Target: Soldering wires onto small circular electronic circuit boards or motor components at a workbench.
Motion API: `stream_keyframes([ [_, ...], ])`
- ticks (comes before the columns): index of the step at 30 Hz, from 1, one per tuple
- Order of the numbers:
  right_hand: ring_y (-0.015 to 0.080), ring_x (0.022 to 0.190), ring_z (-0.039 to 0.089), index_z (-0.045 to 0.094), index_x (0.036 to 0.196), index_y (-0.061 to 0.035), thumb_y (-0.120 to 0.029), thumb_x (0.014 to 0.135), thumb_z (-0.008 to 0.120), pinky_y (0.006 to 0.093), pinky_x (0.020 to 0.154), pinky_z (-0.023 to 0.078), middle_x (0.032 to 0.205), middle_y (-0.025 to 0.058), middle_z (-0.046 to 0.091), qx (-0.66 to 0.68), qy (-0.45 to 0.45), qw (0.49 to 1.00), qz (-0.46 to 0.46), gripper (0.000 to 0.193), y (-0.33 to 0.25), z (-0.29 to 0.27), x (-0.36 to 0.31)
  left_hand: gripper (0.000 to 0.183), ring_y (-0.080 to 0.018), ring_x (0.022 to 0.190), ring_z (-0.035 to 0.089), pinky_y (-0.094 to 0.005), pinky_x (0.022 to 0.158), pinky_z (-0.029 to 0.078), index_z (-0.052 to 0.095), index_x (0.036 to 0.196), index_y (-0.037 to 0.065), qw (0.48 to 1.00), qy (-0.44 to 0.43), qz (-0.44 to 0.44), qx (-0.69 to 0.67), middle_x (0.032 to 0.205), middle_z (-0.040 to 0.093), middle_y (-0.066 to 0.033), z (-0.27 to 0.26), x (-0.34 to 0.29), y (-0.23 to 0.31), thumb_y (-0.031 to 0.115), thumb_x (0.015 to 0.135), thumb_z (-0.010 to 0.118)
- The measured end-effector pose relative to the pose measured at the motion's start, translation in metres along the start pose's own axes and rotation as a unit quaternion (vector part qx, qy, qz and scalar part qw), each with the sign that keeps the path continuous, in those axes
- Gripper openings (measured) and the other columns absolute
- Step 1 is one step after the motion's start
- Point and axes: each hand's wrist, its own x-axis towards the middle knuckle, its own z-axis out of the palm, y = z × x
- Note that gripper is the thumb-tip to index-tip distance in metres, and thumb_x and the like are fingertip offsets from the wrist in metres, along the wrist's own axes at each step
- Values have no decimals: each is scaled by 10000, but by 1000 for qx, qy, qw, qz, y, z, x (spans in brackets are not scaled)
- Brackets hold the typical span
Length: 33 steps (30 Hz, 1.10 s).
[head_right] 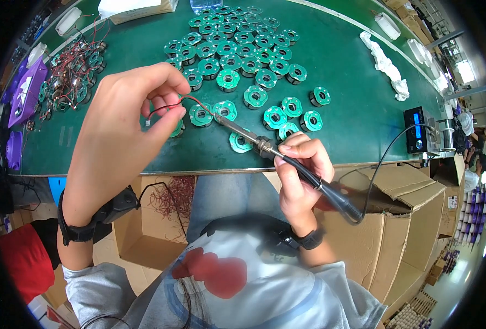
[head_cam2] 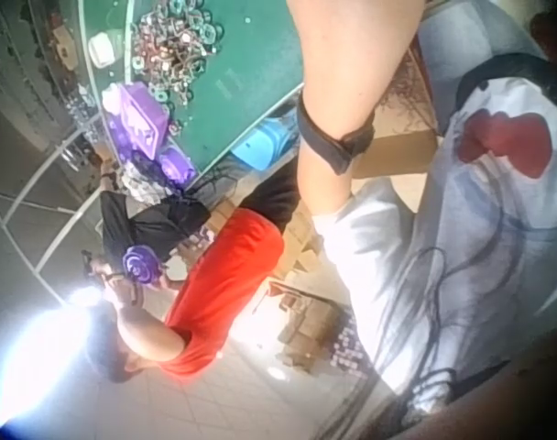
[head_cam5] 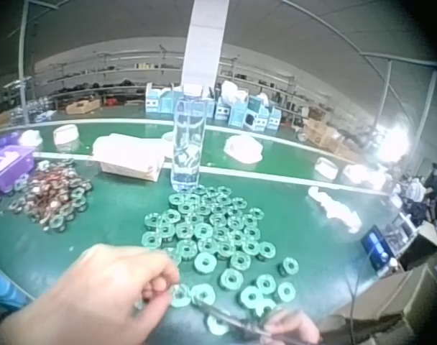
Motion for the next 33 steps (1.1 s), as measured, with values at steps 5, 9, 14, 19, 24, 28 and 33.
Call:
stream_keyframes([
  [5, 140, 679, 416, 431, 771, -26, 53, 704, 484, 246, 604, 371, 731, 75, 482, 74, 49, 996, 21, 116, 1, 1, -1, 112, -156, 554, 502, -242, 507, 377, 525, 737, -5, 999, -28, -10, 17, 608, 510, -67, -5, 4, -1, -58, 650, 571],
  [9, 158, 686, 426, 412, 784, -41, 6, 732, 494, 268, 604, 387, 730, 76, 480, 114, 132, 984, 41, 108, -3, 1, 2, 93, -154, 541, 494, -241, 490, 363, 513, 701, -15, 999, -40, -4, 12, 598, 502, -73, -7, 6, 2, -65, 641, 564],
  [14, 148, 689, 425, 431, 761, -31, 37, 705, 495, 253, 613, 369, 723, 81, 485, 96, 68, 992, 34, 109, 2, -7, 0, 79, -142, 528, 493, -236, 477, 355, 510, 681, -18, 1000, -28, -10, 8, 589, 501, -65, -6, 2, 6, -62, 640, 561],
  [19, 130, 667, 422, 458, 742, -10, 73, 672, 498, 222, 606, 351, 716, 78, 492, 51, 33, 998, 11, 116, 0, -2, 1, 64, -125, 523, 492, -228, 475, 353, 512, 673, -23, 999, -42, -27, 5, 584, 501, -60, -8, 2, 9, -62, 643, 551],
  [24, 127, 663, 431, 460, 740, -6, 73, 671, 503, 227, 612, 360, 712, 73, 495, 37, 21, 999, 5, 113, 0, -1, 1, 52, -118, 520, 483, -224, 476, 352, 511, 666, -25, 998, -46, -37, 6, 579, 499, -58, -8, 2, 10, -55, 641, 545],
  [28, 124, 661, 433, 456, 737, -6, 75, 676, 499, 224, 608, 361, 710, 71, 494, 35, 21, 999, 11, 110, -2, 1, 1, 52, -121, 517, 473, -224, 479, 355, 511, 665, -25, 998, -51, -30, -2, 574, 494, -57, -8, 2, 11, -51, 633, 543],
  [33, 123, 660, 434, 454, 738, -6, 74, 680, 498, 221, 602, 360, 709, 71, 492, 15, 13, 1000, 3, 108, 1, 0, 2, 52, -124, 518, 469, -224, 482, 358, 510, 661, -25, 997, -66, -27, -4, 571, 488, -57, -8, 4, 12, -50, 631, 543],
])
